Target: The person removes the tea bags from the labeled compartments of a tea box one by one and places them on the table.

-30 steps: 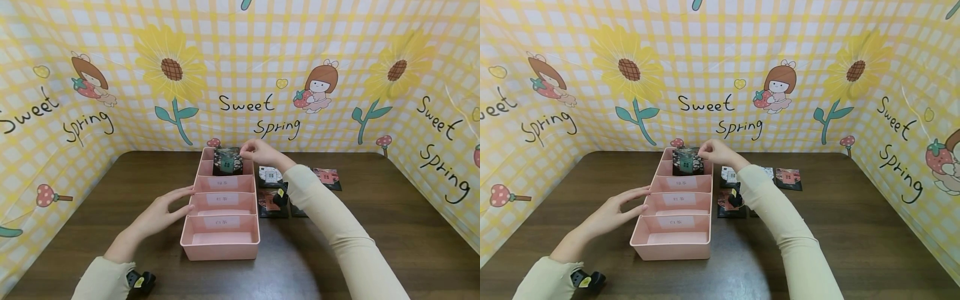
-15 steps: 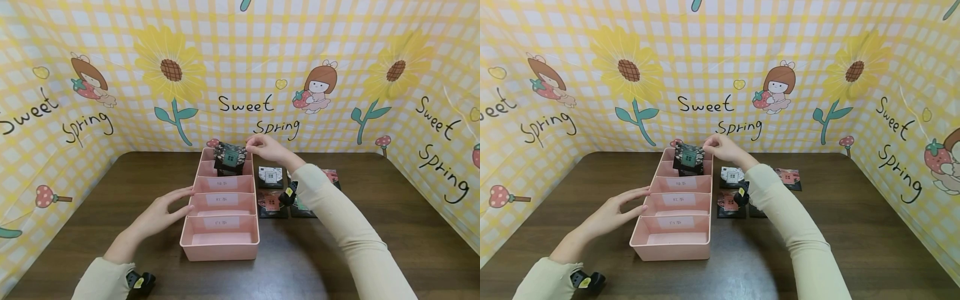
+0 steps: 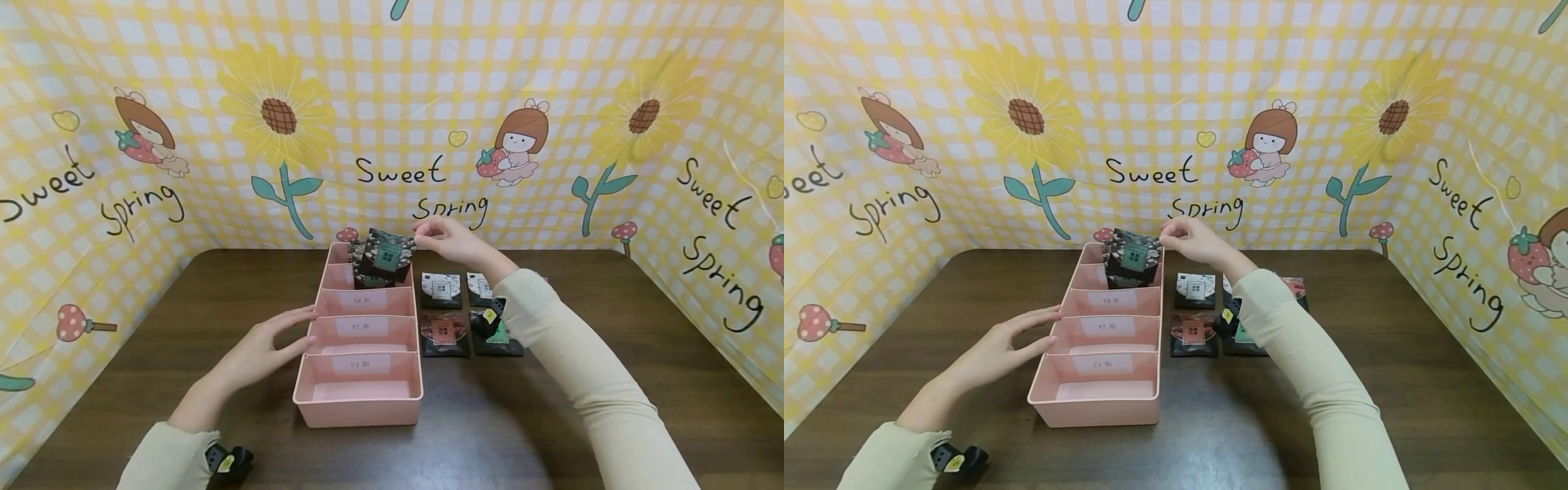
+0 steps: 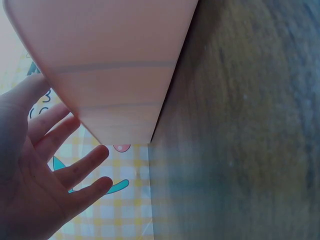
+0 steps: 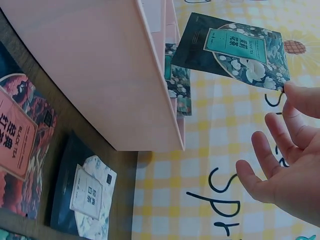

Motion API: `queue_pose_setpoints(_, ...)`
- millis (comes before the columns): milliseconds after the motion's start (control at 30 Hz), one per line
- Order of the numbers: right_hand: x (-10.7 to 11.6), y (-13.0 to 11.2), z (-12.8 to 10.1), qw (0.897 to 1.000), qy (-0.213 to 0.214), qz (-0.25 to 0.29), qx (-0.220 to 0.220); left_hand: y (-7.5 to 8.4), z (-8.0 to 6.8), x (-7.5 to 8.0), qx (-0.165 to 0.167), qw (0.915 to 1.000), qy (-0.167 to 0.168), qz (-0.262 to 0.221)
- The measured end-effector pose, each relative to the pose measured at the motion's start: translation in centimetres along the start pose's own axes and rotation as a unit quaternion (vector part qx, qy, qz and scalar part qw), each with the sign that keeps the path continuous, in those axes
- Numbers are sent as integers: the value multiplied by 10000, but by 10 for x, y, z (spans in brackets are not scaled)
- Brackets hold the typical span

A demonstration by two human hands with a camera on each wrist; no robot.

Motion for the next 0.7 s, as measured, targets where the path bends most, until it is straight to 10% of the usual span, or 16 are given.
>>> queue_pose_setpoints(700,25,12,-47,9994,187,-228,-194,-2,0,-1,-21,10000,-39,-60)
Point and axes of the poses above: each hand's wrist, its own z-axis towards the middle knuckle, its own x-axis out of the back of the hand, y = z × x, the point moved 7 cm from there along z, towards the middle knuckle, and after that the axes turned 14 degrees about -y, right-handed, at the moved point
